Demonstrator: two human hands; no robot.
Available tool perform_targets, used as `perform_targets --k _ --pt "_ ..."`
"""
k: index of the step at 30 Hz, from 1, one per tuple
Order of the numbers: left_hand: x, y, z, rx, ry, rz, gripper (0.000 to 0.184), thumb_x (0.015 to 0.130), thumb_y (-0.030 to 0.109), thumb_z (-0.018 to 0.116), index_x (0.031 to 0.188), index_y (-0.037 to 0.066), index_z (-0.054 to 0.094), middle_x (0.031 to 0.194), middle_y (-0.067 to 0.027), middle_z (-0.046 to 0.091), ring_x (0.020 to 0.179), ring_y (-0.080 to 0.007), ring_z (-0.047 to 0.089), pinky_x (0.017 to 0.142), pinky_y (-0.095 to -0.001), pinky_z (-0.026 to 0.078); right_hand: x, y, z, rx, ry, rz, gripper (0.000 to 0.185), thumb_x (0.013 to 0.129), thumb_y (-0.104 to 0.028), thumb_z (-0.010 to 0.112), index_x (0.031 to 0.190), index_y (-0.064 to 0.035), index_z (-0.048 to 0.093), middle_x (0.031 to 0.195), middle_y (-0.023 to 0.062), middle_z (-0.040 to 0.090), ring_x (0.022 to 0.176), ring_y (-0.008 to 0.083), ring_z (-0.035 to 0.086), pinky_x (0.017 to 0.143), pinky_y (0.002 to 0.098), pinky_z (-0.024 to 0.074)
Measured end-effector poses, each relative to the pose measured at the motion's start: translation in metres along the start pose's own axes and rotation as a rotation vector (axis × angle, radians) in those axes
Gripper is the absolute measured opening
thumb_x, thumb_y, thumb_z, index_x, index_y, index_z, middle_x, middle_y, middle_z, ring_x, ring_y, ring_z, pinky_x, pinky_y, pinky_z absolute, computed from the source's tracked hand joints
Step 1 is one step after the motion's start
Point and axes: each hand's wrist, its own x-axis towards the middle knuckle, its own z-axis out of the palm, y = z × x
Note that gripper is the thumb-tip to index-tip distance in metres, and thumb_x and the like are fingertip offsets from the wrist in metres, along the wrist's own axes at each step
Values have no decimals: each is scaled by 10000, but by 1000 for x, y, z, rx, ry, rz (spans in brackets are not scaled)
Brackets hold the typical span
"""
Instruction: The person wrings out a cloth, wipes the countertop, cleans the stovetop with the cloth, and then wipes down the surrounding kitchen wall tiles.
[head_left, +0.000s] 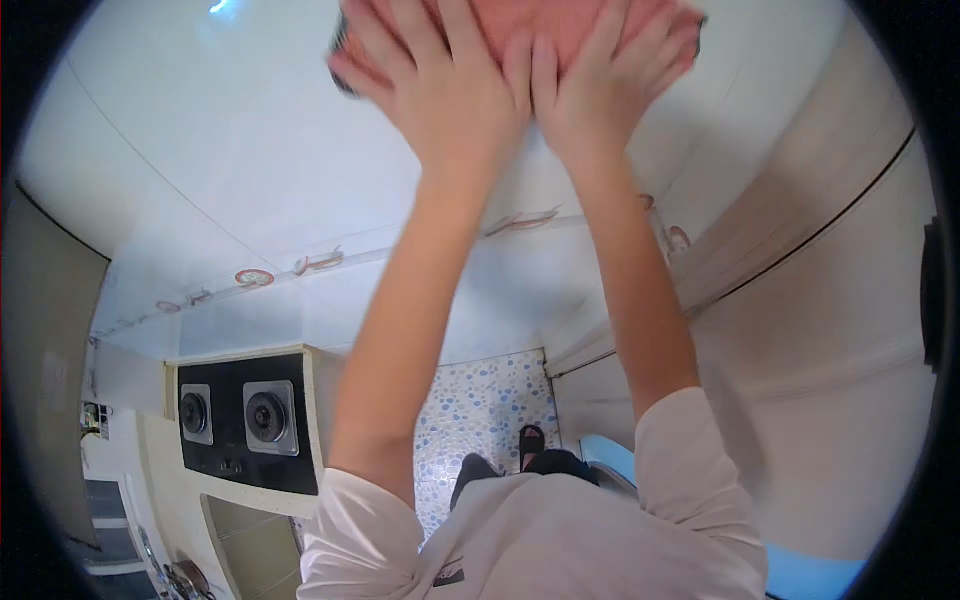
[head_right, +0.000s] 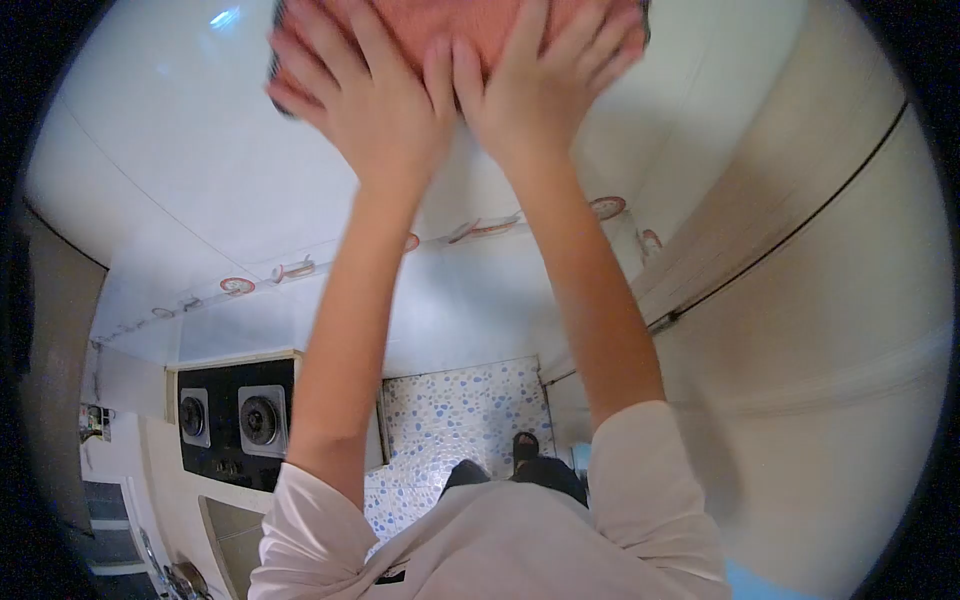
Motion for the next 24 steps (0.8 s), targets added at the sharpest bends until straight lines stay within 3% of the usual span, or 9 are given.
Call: perform_targets --k 1,2,4,9,16,17,24 --pt "-29 -11 4 -66 -25 -16 912 954 567 558 1609 -11 295 1674 -339 152 1515 -602 94 1136 -787 44 -27 -3 3 13 -22 -3 939 879 -561 666 1570 -16 340 1608 427 138 1451 694 90 1131 813 74" --pt "-62 -20 10 -50 -33 -69 904 928 582 580 1607 36 341 1687 -299 165 1522 -580 112 1123 -810 71 -59 -7 5 26 -47 -6 946 875 -563 669 1576 -21 338 1614 431 122 1454 695 79 1126 819 66" --pt "-131 -37 11 -10 -150 -98 965 957 583 552 1635 -13 210 1695 -330 57 1540 -587 4 1155 -776 -18 -126 -14 7 54 -110 -3 972 869 -573 668 1596 -33 314 1628 433 81 1462 694 56 1109 837 56" --pt "-302 -81 35 -9 -127 -97 987 970 565 553 1641 -27 138 1699 -324 4 1542 -579 -49 1164 -758 -44 -292 -25 20 82 -158 14 1006 886 -642 627 1620 -57 267 1642 418 65 1475 682 42 1083 860 74" --pt "-437 -92 52 -8 -111 -60 963 979 535 547 1638 -39 142 1702 -318 28 1548 -570 -27 1170 -745 -18 -446 -21 32 42 -102 36 951 935 -690 545 1622 -83 293 1651 394 89 1510 630 45 1123 822 95" --pt "-427 -99 53 -1 -96 -61 961 978 531 547 1637 -41 143 1702 -317 31 1548 -570 -23 1171 -743 -13 -436 -25 38 38 -97 23 946 937 -693 539 1621 -85 300 1651 390 97 1516 621 50 1129 816 97" --pt "-564 -119 76 45 -58 -59 948 974 501 557 1636 -41 149 1702 -317 37 1549 -567 -4 1178 -736 8 -568 -26 41 43 -123 -40 942 911 -621 629 1585 -25 348 1655 379 102 1523 605 63 1152 797 94"
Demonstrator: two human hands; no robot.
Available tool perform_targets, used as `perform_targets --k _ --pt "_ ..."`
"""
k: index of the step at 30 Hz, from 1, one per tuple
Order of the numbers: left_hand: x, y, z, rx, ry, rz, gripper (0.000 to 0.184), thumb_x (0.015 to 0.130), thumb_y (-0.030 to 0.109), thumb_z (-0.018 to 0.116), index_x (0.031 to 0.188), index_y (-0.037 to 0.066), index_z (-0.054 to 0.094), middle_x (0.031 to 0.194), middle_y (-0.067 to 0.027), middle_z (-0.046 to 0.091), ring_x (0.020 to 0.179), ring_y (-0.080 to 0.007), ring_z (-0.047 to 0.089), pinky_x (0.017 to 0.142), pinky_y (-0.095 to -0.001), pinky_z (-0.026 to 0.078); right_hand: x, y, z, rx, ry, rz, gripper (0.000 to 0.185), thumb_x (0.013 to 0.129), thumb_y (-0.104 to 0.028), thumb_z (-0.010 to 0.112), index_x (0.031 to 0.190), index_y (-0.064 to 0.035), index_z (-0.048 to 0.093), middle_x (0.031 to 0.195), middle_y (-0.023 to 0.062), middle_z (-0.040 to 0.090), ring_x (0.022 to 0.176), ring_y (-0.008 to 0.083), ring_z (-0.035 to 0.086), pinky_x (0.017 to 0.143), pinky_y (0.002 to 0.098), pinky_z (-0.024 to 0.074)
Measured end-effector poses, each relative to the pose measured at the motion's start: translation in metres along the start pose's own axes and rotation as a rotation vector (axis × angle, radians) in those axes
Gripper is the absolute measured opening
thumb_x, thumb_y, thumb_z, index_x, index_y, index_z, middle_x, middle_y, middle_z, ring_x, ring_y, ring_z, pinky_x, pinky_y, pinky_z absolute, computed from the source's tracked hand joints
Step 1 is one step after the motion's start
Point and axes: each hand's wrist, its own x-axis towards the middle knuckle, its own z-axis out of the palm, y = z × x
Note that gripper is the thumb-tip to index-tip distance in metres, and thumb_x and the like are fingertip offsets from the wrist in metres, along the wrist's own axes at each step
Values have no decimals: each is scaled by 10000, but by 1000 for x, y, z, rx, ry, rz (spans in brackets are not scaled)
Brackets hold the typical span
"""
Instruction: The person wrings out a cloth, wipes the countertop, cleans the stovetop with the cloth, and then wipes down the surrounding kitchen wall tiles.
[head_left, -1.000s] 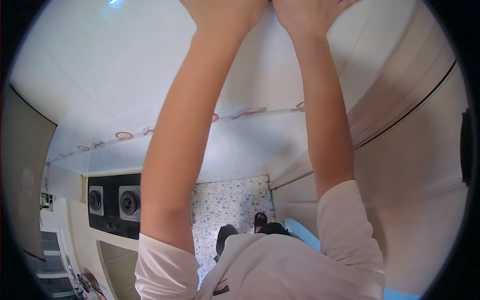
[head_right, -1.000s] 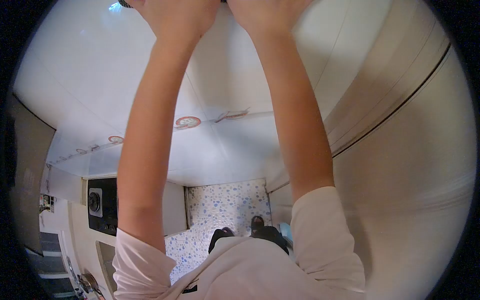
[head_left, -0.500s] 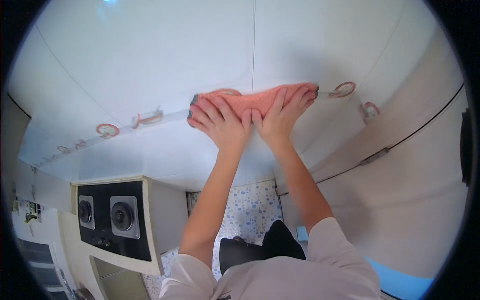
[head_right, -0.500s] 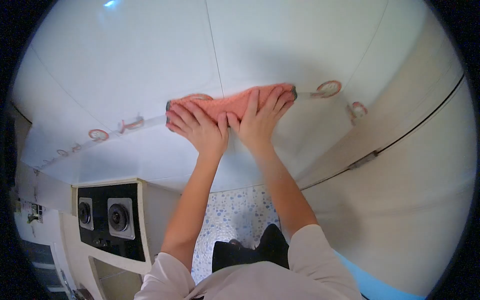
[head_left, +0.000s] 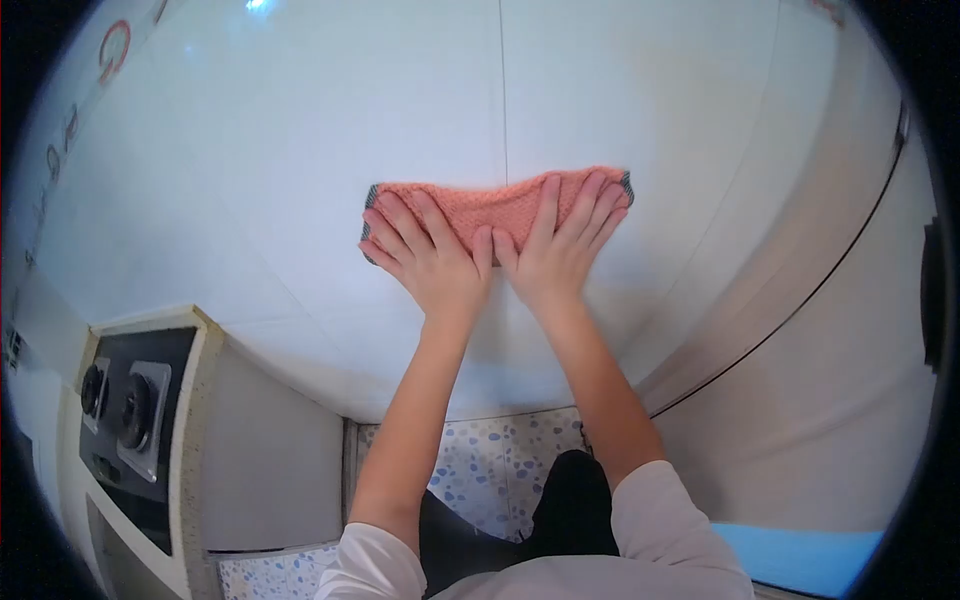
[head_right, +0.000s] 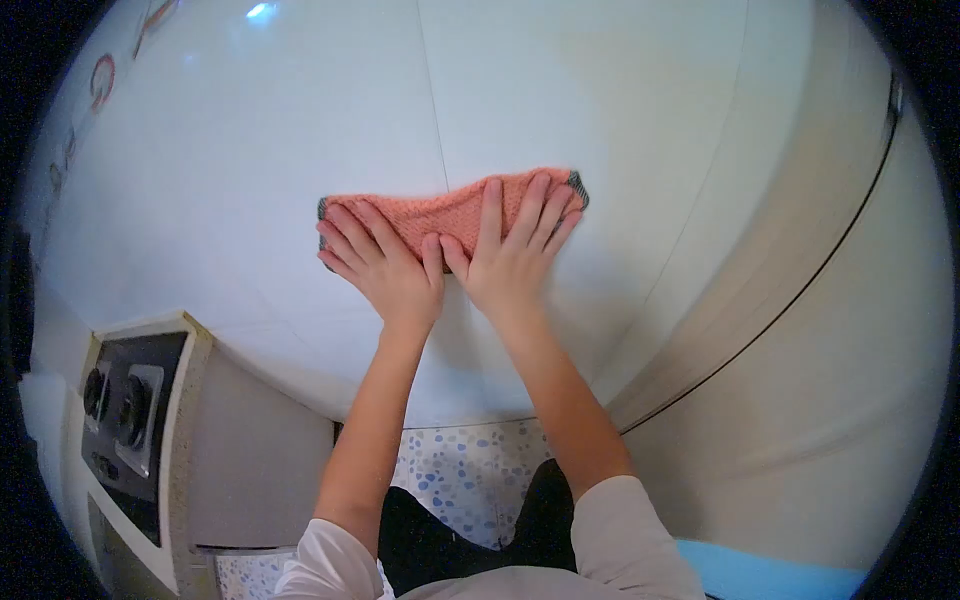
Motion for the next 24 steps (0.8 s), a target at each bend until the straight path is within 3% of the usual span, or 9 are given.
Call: perform_targets --k 5,9,12,14,15,17,18,20,24 --pt "-104 -18 17 -21 -66 -21 929 979 471 566 1635 -40 151 1701 -319 35 1548 -568 -7 1172 -746 -2 -96 -3 15 22 -16 -16 957 915 -558 660 1589 14 294 1657 373 85 1531 590 37 1167 790 75" --pt "-90 -12 8 -35 -109 -66 903 989 459 562 1629 -40 167 1697 -326 49 1547 -567 10 1165 -758 5 -81 -7 8 26 -1 -11 878 885 -581 686 1518 -21 450 1612 374 229 1493 605 180 1152 793 163" --pt "10 -7 -13 -41 -70 -69 870 991 460 556 1612 -45 217 1690 -334 67 1545 -565 36 1162 -761 25 21 -13 -5 26 136 -102 827 886 -552 691 1483 -16 492 1585 370 283 1472 606 228 1165 771 182" --pt "103 -4 -30 -9 81 20 820 992 471 551 1578 -47 306 1664 -335 183 1515 -568 148 1147 -769 99 111 -21 -16 27 237 -142 796 878 -518 706 1457 -5 518 1564 373 317 1456 607 262 1175 754 193" --pt "150 -7 -29 -3 220 86 867 934 488 625 1571 -34 353 1659 -317 224 1519 -551 175 1150 -782 84 156 -25 -23 16 282 -153 787 873 -502 715 1446 3 527 1555 375 331 1449 607 274 1178 747 198" --pt "235 -7 -51 94 308 163 859 984 542 551 1587 -20 309 1656 -299 250 1499 -535 230 1159 -737 146 238 -32 -34 -82 270 -191 841 1036 -560 474 1574 62 298 1603 433 156 1516 599 97 1233 693 46" --pt "274 0 -56 164 208 36 851 1042 539 428 1625 -39 205 1695 -287 144 1579 -449 81 1232 -660 51 271 -35 -40 -79 293 -168 842 1036 -564 472 1571 64 306 1601 430 177 1521 587 108 1241 681 48" --pt "312 10 -71 95 227 -20 860 1040 521 445 1626 -47 170 1699 -285 123 1580 -437 84 1244 -643 44 302 -40 -43 -91 341 -136 837 1039 -566 468 1563 70 321 1596 423 214 1528 564 131 1252 664 60" --pt "288 14 -53 154 272 -38 870 1041 510 462 1616 -70 162 1699 -283 120 1579 -441 85 1252 -623 54 282 -35 -37 -148 353 -101 820 1048 -563 452 1552 74 343 1596 403 251 1534 538 162 1259 643 90"
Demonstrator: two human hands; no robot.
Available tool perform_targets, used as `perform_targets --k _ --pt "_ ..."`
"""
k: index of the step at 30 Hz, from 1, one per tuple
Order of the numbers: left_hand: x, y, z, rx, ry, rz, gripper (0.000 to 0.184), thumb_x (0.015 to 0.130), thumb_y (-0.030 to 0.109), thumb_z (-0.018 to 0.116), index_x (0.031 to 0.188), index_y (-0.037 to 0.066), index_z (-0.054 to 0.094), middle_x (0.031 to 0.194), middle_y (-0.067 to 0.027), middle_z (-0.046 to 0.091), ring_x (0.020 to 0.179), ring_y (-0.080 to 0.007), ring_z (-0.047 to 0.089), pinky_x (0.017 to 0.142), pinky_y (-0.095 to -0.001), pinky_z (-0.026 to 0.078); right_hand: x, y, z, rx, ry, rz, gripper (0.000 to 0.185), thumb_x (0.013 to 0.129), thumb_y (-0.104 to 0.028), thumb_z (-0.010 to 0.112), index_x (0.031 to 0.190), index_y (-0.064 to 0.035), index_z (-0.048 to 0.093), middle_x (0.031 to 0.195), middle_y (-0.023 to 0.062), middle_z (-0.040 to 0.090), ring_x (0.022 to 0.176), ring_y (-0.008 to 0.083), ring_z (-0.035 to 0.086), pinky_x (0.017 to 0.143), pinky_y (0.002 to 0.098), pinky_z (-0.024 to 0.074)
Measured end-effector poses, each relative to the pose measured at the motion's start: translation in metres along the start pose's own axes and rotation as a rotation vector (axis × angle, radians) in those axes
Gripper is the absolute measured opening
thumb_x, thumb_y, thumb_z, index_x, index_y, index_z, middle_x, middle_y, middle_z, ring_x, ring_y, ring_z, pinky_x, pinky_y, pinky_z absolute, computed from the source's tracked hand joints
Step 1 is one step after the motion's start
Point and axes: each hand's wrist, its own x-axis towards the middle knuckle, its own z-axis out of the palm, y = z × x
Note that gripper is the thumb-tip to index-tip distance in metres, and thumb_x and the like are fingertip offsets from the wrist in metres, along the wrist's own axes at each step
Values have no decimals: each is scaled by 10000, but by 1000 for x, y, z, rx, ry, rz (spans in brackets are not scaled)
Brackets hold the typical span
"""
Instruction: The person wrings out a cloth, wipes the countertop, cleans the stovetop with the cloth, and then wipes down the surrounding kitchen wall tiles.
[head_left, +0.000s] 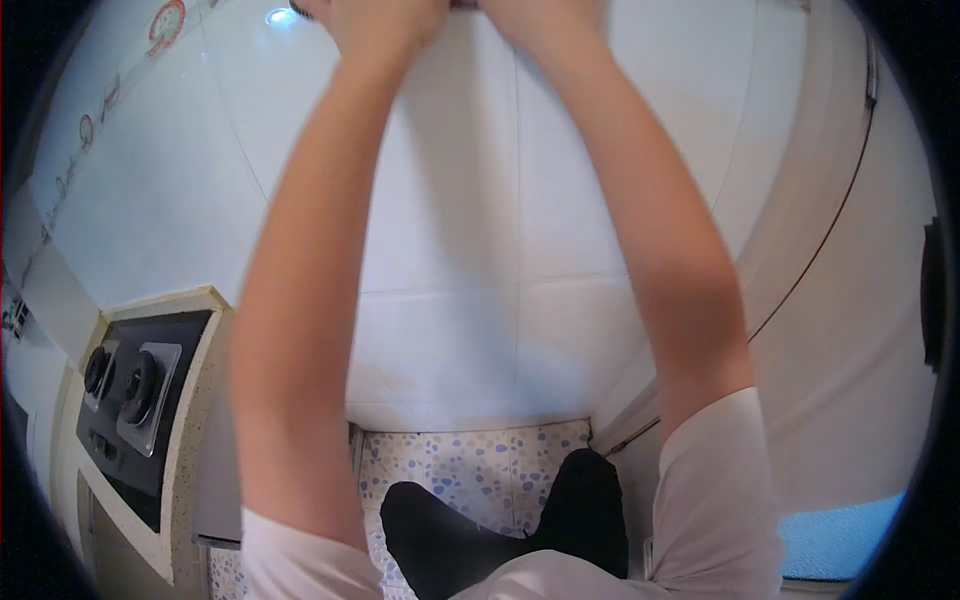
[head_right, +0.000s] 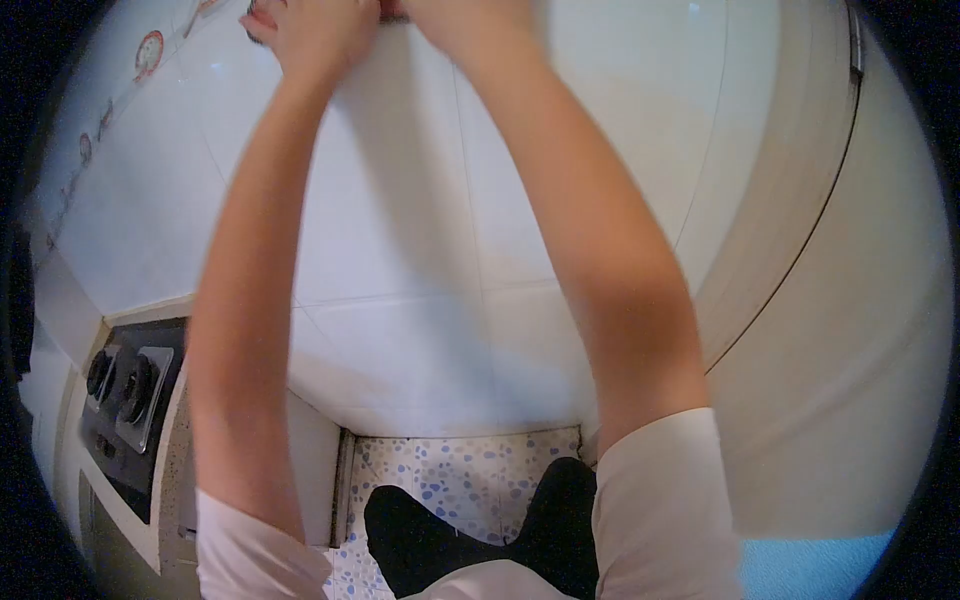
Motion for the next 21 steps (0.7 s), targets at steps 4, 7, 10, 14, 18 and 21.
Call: perform_targets --k 4,7,10,14,18,21 --pt "-158 -19 -8 -241 -22 114 891 929 504 633 1578 -32 344 1659 -322 218 1519 -551 180 1143 -782 117 -150 11 -34 195 -111 35 828 866 -501 721 1464 24 494 1566 380 307 1454 611 261 1183 747 189" --pt "-315 -24 -28 -154 -344 56 943 966 514 567 1618 -55 194 1688 -328 99 1539 -568 75 1189 -737 44 -301 14 -65 212 -260 83 919 852 -494 741 1524 29 394 1613 383 205 1492 604 187 1179 768 167" --pt "-437 -19 -29 -154 -488 38 938 979 490 548 1625 -61 148 1688 -341 59 1539 -584 18 1181 -750 3 -425 7 -95 199 -424 188 946 843 -454 768 1539 37 355 1630 380 158 1503 606 153 1177 775 162" --pt "-458 -9 -36 -180 -496 2 948 987 502 545 1622 -70 134 1685 -349 47 1538 -588 -2 1174 -757 -6 -436 20 -103 207 -482 202 943 839 -433 771 1540 39 353 1626 383 171 1504 608 148 1188 761 169" --pt "-367 21 -26 -239 -437 66 943 988 525 563 1613 -73 187 1684 -344 82 1546 -568 25 1173 -757 12 -338 59 -90 173 -358 141 916 860 -447 751 1534 40 367 1614 389 199 1501 596 178 1208 729 173" --pt "-238 72 -11 -300 -193 237 851 961 493 609 1582 -23 340 1678 -282 216 1539 -505 191 1153 -758 137 -228 105 -57 109 -175 83 871 904 -468 702 1527 47 381 1598 399 237 1491 596 211 1227 696 162"
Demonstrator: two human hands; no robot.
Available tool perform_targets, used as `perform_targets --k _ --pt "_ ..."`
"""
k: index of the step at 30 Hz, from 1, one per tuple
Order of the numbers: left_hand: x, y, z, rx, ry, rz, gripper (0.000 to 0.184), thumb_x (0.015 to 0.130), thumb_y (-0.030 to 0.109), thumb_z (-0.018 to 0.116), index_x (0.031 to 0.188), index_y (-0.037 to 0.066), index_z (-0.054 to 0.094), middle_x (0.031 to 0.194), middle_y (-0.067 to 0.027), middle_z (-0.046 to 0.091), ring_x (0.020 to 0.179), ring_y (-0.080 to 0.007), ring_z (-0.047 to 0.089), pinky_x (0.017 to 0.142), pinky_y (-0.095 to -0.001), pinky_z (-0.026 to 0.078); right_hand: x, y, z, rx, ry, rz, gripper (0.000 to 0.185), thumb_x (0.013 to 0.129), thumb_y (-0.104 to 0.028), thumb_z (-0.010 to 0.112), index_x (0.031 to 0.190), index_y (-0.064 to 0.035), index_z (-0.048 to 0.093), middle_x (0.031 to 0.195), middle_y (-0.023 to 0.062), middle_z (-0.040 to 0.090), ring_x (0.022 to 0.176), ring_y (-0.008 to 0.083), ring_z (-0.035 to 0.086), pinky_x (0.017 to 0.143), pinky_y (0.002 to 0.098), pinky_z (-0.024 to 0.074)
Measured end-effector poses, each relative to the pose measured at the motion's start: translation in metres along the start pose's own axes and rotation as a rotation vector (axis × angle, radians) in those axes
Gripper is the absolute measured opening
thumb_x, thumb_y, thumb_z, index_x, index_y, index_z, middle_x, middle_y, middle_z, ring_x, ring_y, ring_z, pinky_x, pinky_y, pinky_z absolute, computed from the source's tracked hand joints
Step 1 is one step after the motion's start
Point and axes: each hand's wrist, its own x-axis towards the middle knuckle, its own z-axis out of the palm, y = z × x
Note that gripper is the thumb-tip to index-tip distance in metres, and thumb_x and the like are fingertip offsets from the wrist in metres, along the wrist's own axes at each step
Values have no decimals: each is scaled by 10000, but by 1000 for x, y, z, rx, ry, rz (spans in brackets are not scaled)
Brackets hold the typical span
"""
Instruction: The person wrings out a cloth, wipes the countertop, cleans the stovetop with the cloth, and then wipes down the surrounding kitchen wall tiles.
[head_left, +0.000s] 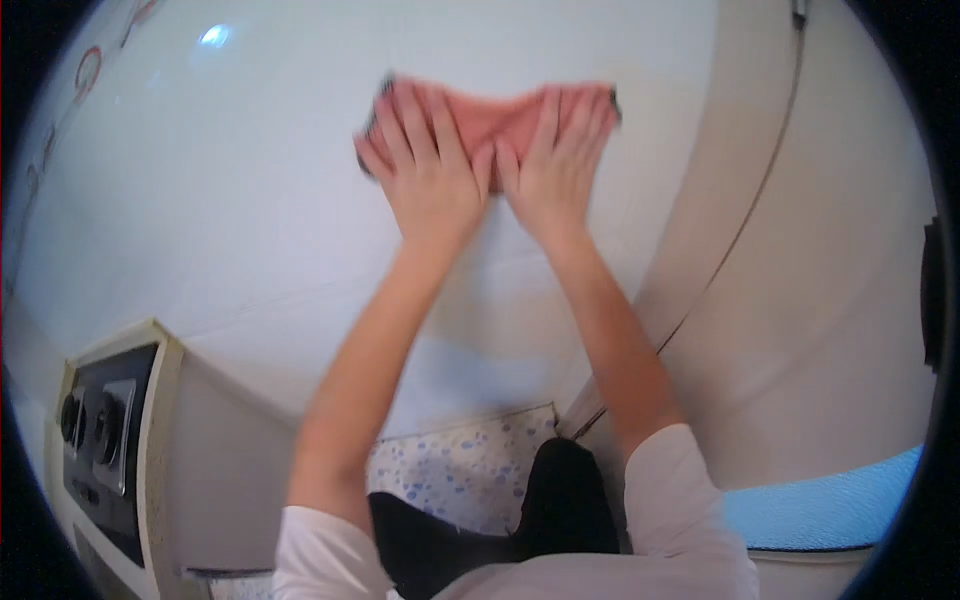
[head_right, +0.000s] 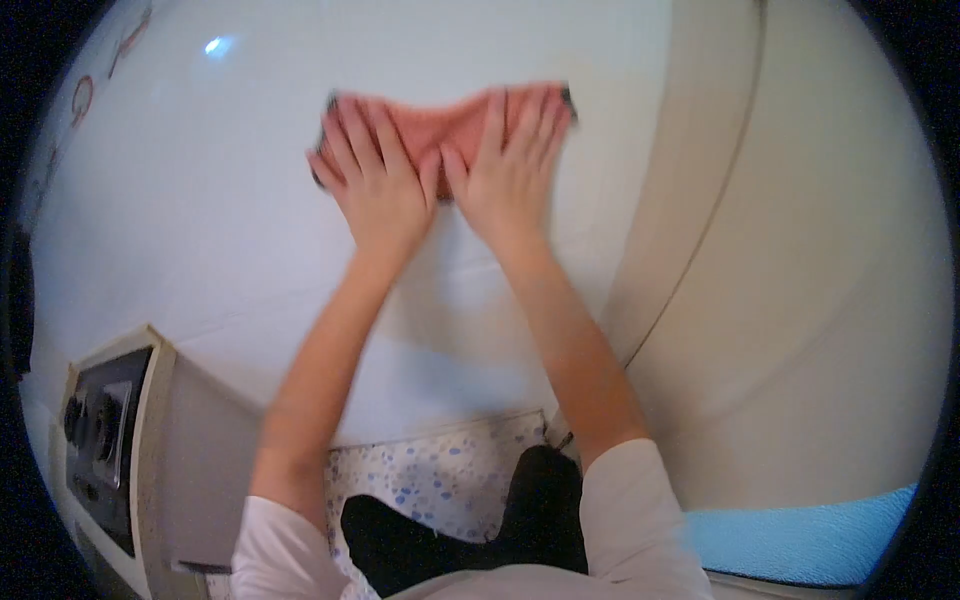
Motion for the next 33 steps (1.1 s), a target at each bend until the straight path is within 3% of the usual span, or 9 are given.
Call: perform_targets --k 2,4,5,10,14,16,19,26,33 --pt "90 7 5 57 171 120 824 939 486 621 1551 -21 401 1641 -255 319 1503 -475 279 1147 -730 194 89 20 -3 -36 126 -57 801 951 -421 653 1538 46 371 1608 357 280 1507 546 240 1246 637 182" --pt "170 18 -2 152 291 218 793 963 488 588 1547 -18 410 1607 -249 376 1465 -455 340 1135 -707 239 174 42 -8 -134 128 -113 821 1043 -554 459 1552 80 343 1592 393 274 1528 540 181 1268 612 120" --pt "210 31 -10 178 64 48 878 1042 515 455 1613 -81 158 1698 -287 114 1582 -438 69 1258 -614 43 211 49 -9 -145 150 -109 823 1039 -542 463 1558 83 328 1594 390 278 1528 530 195 1274 586 133" --pt "287 67 5 178 250 -147 878 1042 513 443 1606 -101 167 1698 -290 113 1587 -432 57 1265 -609 34 283 69 -18 -86 103 38 804 1048 -485 431 1574 102 274 1614 367 278 1535 474 235 1288 502 168" --pt "230 81 20 138 225 -38 882 1038 518 444 1602 -104 176 1685 -298 164 1582 -425 93 1262 -606 58 214 78 -12 -17 150 26 777 1052 -435 446 1551 137 281 1605 363 298 1531 475 244 1281 499 181" --pt "171 86 28 19 335 98 772 966 468 586 1544 -16 419 1623 -249 354 1480 -456 327 1149 -706 221 151 76 -14 86 135 69 746 1016 -393 539 1544 92 331 1608 337 309 1521 485 262 1264 546 202" --pt "64 96 36 -33 97 74 735 972 464 572 1530 0 458 1620 -213 378 1494 -427 325 1161 -712 214 30 70 -18 -3 -5 170 692 992 -293 594 1546 50 364 1639 254 318 1522 433 301 1252 530 252" --pt "-200 104 58 -88 -318 129 686 998 436 566 1522 1 478 1605 -211 407 1479 -447 350 1134 -722 223 -212 47 -44 64 -354 471 728 941 -167 607 1550 99 308 1643 312 262 1519 491 266 1249 570 231" --pt "-110 85 32 -105 -229 49 695 986 450 563 1512 2 490 1604 -211 414 1470 -423 378 1158 -679 235 -136 33 -44 -41 -321 355 771 946 -208 647 1547 110 283 1644 353 213 1539 500 210 1238 617 211"
